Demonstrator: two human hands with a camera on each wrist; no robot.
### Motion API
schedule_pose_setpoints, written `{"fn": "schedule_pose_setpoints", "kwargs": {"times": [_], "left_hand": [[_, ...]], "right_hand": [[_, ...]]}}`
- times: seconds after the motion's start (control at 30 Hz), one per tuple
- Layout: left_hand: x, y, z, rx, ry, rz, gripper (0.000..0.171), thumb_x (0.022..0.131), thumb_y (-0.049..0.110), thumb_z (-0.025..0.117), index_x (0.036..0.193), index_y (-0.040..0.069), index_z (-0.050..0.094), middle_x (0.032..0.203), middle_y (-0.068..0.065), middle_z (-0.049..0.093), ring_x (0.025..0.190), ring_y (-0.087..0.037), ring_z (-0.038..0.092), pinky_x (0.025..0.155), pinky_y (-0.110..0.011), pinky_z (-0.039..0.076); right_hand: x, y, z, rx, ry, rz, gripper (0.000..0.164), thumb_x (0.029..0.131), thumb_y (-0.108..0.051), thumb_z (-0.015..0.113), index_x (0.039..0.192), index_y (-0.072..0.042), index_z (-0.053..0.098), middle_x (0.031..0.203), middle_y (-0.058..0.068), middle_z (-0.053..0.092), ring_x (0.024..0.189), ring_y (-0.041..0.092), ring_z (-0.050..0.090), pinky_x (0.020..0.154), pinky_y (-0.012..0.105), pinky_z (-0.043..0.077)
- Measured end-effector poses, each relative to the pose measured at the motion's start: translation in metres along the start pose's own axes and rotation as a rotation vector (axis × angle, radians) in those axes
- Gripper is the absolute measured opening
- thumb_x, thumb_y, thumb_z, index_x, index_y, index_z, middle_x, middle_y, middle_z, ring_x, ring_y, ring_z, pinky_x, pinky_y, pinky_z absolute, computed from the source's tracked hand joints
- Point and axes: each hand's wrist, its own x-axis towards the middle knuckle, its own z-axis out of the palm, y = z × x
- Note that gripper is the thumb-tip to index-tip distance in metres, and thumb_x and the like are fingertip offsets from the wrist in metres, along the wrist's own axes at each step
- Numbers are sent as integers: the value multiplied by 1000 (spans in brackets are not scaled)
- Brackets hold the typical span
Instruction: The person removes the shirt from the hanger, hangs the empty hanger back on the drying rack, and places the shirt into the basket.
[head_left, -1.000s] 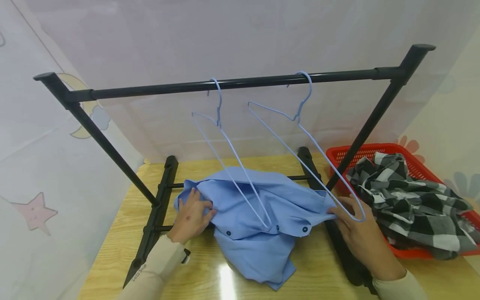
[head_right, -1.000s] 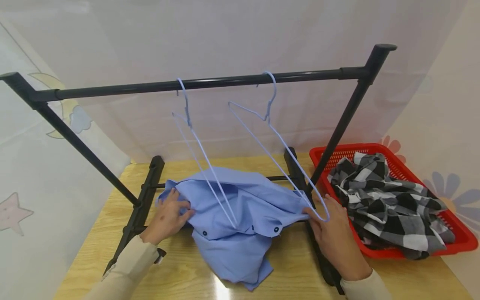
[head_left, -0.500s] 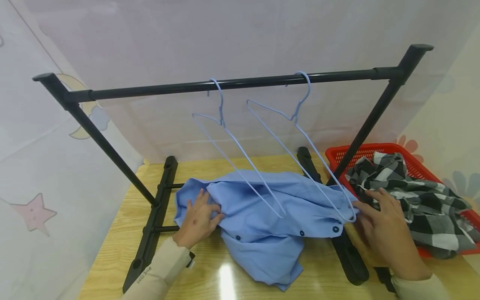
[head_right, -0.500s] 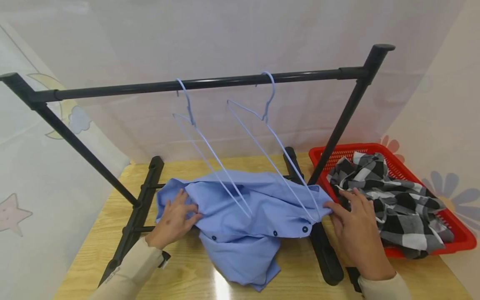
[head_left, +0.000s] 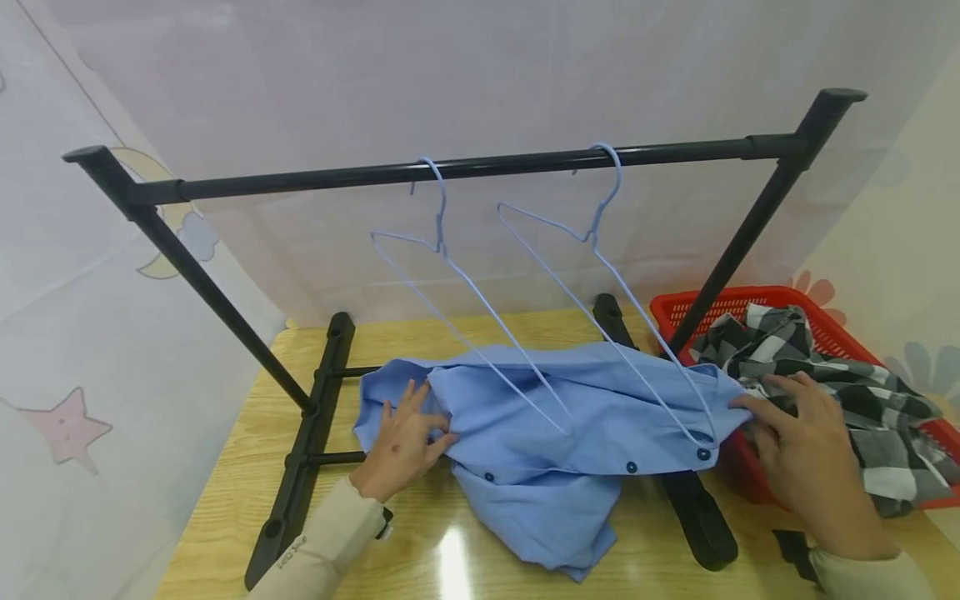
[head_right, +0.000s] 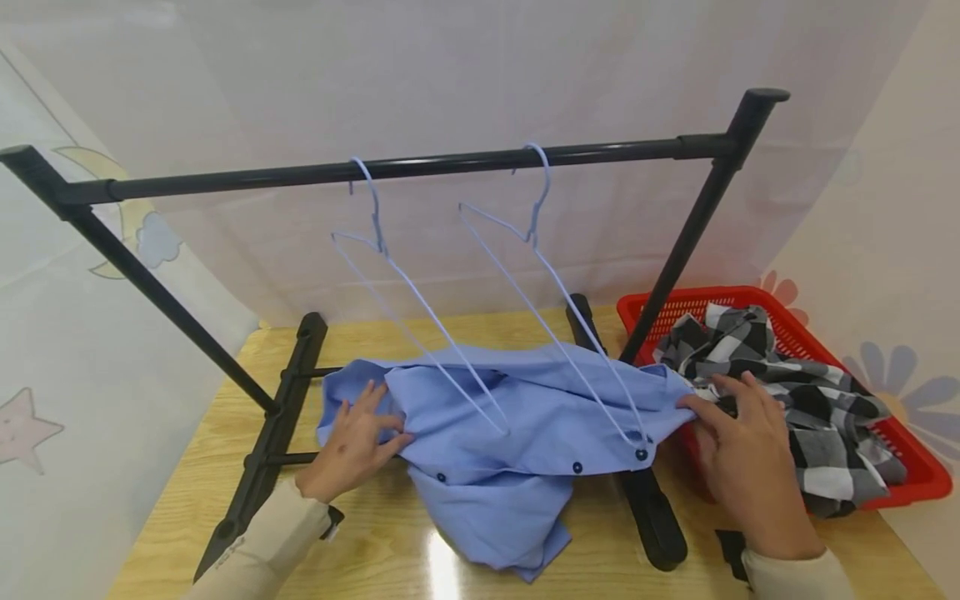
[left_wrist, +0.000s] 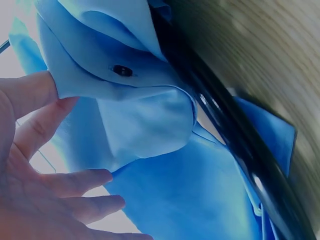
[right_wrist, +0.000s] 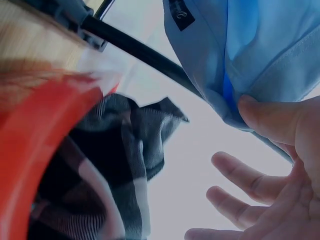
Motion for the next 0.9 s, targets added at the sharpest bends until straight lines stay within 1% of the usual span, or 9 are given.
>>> {"fn": "schedule_pose_setpoints", "kwargs": {"times": [0.17,0.3,0.37,0.47,0.6,0.63,0.8,0.87,0.9], "left_hand": [[-1,1,4,-16,2,35,6,88,19,78,87,14,78,150,-31,39,142,-54,24,101,-81,15],[-1,-1,5,-25,-9,30,10,87,19,78,94,13,78,151,-31,37,143,-53,22,102,-81,14],[-1,-4,6,-16,-13,25,16,87,21,79,100,12,77,152,-31,36,143,-54,21,102,-81,14],[0,-7,6,10,-22,15,31,85,24,81,112,10,73,153,-31,33,143,-55,21,101,-81,15],[2,-11,6,34,-46,-16,53,82,27,84,127,8,65,154,-32,30,143,-56,19,100,-82,15],[3,-12,7,35,-54,-27,57,81,28,85,130,8,64,154,-32,29,143,-56,18,100,-82,14],[4,-15,7,37,-74,-58,67,78,31,86,134,6,60,155,-33,27,143,-56,16,99,-83,12],[4,-16,7,43,-79,-65,69,78,32,86,135,5,59,155,-34,27,143,-56,16,100,-83,12],[4,-17,7,46,-82,-69,70,78,33,86,136,5,58,155,-33,27,143,-56,17,100,-83,12]], "right_hand": [[2,7,-7,-17,10,8,27,77,20,64,101,7,68,121,44,47,132,63,30,114,66,13],[4,12,-11,-30,42,2,26,77,20,62,99,7,67,119,45,49,130,63,33,115,66,13],[5,15,-13,-49,37,29,25,79,19,61,100,8,67,121,46,48,132,63,31,114,67,13],[6,19,-16,-70,53,44,23,81,18,58,100,9,67,121,45,49,130,62,35,114,67,14],[6,25,-22,-76,100,22,22,82,18,56,99,10,67,118,43,52,122,62,41,114,66,17],[6,26,-23,-79,99,29,22,82,19,57,99,10,67,119,43,50,125,62,39,113,67,16],[3,33,-32,-96,79,61,24,80,22,60,102,12,63,124,43,46,137,57,30,116,64,12],[2,34,-33,-99,78,77,24,81,22,60,104,13,61,125,43,46,140,53,27,117,62,12],[3,36,-33,-104,81,79,23,82,22,59,104,14,61,124,43,46,139,53,29,117,60,12]]}}
